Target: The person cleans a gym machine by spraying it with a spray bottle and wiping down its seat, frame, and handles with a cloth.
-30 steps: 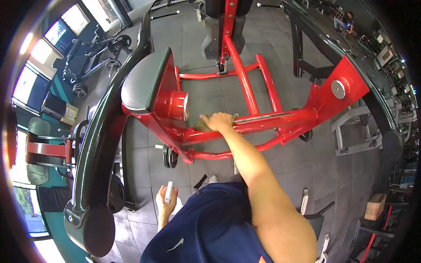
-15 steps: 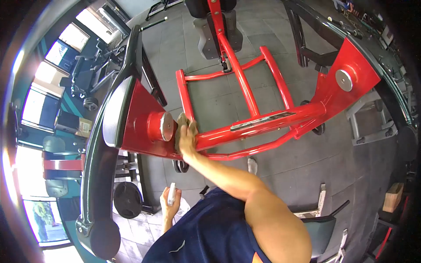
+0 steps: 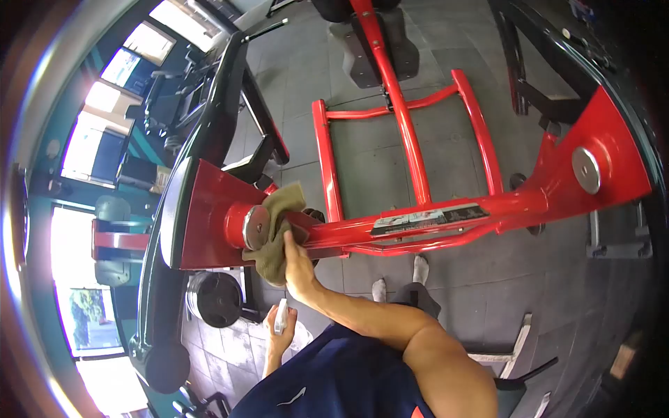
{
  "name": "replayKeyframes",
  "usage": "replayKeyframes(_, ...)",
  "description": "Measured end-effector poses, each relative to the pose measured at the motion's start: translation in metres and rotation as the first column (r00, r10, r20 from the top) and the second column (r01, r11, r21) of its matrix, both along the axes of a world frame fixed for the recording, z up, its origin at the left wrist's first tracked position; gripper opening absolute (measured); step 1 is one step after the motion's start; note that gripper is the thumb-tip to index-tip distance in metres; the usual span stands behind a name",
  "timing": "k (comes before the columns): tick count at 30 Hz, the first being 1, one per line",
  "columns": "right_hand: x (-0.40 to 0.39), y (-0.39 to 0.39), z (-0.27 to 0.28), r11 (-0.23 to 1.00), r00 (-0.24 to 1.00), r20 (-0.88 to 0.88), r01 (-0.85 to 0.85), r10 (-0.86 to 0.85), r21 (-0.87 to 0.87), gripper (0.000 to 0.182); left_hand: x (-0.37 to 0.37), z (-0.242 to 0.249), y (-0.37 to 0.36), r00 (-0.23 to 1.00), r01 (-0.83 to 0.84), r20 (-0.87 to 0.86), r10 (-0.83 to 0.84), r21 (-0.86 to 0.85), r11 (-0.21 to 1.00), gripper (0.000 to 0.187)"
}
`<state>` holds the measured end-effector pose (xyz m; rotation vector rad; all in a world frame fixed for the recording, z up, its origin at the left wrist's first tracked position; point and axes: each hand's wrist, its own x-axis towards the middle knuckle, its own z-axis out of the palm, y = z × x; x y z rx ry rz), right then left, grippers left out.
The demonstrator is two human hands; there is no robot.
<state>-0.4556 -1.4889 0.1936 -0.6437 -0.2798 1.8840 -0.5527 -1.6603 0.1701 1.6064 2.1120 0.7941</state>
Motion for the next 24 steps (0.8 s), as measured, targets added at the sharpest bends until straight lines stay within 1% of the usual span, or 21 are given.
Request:
replayKeyframes(1, 0.028, 0.007, 0.039, 0.989, 0.965, -0.261, -0.059, 0.021, -0.137, 0.047, 0.005, 0.001, -0.002, 0.999, -0.031, 0.011, 0.031, -0.008, 0.999, 0.013)
replayKeyframes(2, 0.042, 0.018, 0.059, 0.955, 0.864, -0.503, -0.148, -0.001, -0.256, 0.045, 0.010, 0.002, -0.002, 0.998, -0.061, 0.019, 0.061, -0.015, 0.998, 0.013)
replayKeyframes(3, 0.037, 0.031, 0.060, 0.996, 0.972, -0.228, -0.070, 0.058, -0.047, 0.042, 0.015, 0.003, 0.002, 0.996, -0.085, 0.030, 0.086, -0.016, 0.996, 0.013)
replayKeyframes(4, 0.031, 0.045, 0.062, 0.981, 0.997, 0.067, -0.052, 0.040, 0.188, 0.040, 0.023, 0.007, 0.004, 0.994, -0.103, 0.026, 0.103, -0.005, 0.995, 0.014)
replayKeyframes(5, 0.029, 0.058, 0.068, 0.889, 0.954, 0.284, -0.049, -0.093, 0.456, 0.035, 0.028, 0.009, 0.005, 0.992, -0.118, 0.035, 0.118, -0.009, 0.993, 0.014)
replayKeyframes(6, 0.028, 0.070, 0.076, 0.746, 0.847, 0.425, -0.051, -0.320, 0.664, 0.031, 0.032, 0.009, 0.005, 0.990, -0.135, 0.044, 0.135, -0.011, 0.991, 0.015)
replayKeyframes(7, 0.035, 0.069, 0.084, 0.598, 0.756, 0.444, -0.087, -0.481, 0.797, 0.031, 0.035, 0.009, 0.004, 0.987, -0.153, 0.052, 0.153, -0.014, 0.988, 0.015)
replayKeyframes(8, 0.042, 0.066, 0.091, 0.427, 0.653, 0.410, -0.144, -0.636, 0.893, 0.030, 0.037, 0.008, 0.003, 0.986, -0.158, 0.043, 0.158, 0.003, 0.987, 0.016)
replayKeyframes(9, 0.048, 0.062, 0.093, 0.247, 0.546, 0.328, -0.218, -0.771, 0.944, 0.030, 0.041, 0.007, 0.001, 0.986, -0.164, 0.033, 0.163, 0.019, 0.986, 0.016)
replayKeyframes(10, 0.051, 0.056, 0.097, 0.191, 0.571, 0.290, -0.227, -0.768, 0.955, 0.030, 0.045, 0.005, 0.001, 0.985, -0.170, 0.025, 0.170, 0.033, 0.985, 0.017)
replayKeyframes(13, 0.042, 0.084, 0.126, 0.042, 0.691, 0.080, -0.072, -0.719, 0.997, 0.027, 0.055, 0.005, 0.000, 0.981, -0.191, 0.026, 0.191, -0.005, 0.982, 0.019)
replayKeyframes(14, 0.027, 0.107, 0.132, 0.134, 0.659, 0.106, -0.009, -0.745, 0.991, 0.022, 0.058, 0.005, -0.002, 0.981, -0.194, 0.015, 0.195, -0.008, 0.981, 0.019)
replayKeyframes(15, 0.033, 0.126, 0.156, 0.211, 0.729, 0.178, -0.048, -0.661, 0.976, 0.019, 0.058, 0.007, -0.002, 0.980, -0.197, 0.003, 0.197, -0.010, 0.980, 0.019)
replayKeyframes(16, 0.027, 0.133, 0.169, 0.494, 0.823, 0.274, 0.010, -0.498, 0.869, 0.022, 0.059, 0.009, -0.001, 0.980, -0.199, -0.009, 0.199, -0.011, 0.980, 0.019)
replayKeyframes(17, 0.026, 0.145, 0.186, 0.555, 0.871, 0.281, -0.011, -0.404, 0.832, 0.028, 0.061, 0.010, 0.002, 0.980, -0.200, -0.020, 0.199, -0.012, 0.980, 0.020)
replayKeyframes(18, 0.021, 0.155, 0.194, 0.456, 0.829, 0.291, -0.050, -0.477, 0.889, 0.038, 0.065, 0.013, 0.003, 0.971, -0.240, -0.007, 0.240, -0.030, 0.970, 0.019)
replayKeyframes(19, 0.026, 0.149, 0.211, 0.342, 0.762, 0.384, -0.226, -0.521, 0.912, 0.039, 0.069, 0.014, 0.003, 0.969, -0.246, 0.002, 0.246, -0.027, 0.969, 0.018)
replayKeyframes(20, 0.030, 0.143, 0.228, 0.212, 0.690, 0.431, -0.383, -0.582, 0.899, 0.041, 0.070, 0.015, 0.004, 0.969, -0.245, 0.012, 0.246, -0.026, 0.969, 0.018)
replayKeyframes(21, 0.025, 0.127, 0.236, 0.108, 0.517, 0.471, -0.584, -0.714, 0.804, 0.043, 0.070, 0.015, 0.007, 0.970, -0.240, 0.023, 0.240, -0.028, 0.970, 0.018)
replayKeyframes(22, 0.012, 0.095, 0.233, 0.043, 0.523, 0.415, -0.583, -0.744, 0.811, 0.040, 0.069, 0.013, 0.006, 0.973, -0.231, 0.021, 0.232, -0.019, 0.973, 0.018)
replayKeyframes(24, 0.014, 0.053, 0.213, 0.044, 0.548, 0.310, -0.445, -0.777, 0.895, 0.036, 0.073, 0.010, 0.004, 0.968, -0.241, 0.062, 0.241, -0.014, 0.970, 0.017)
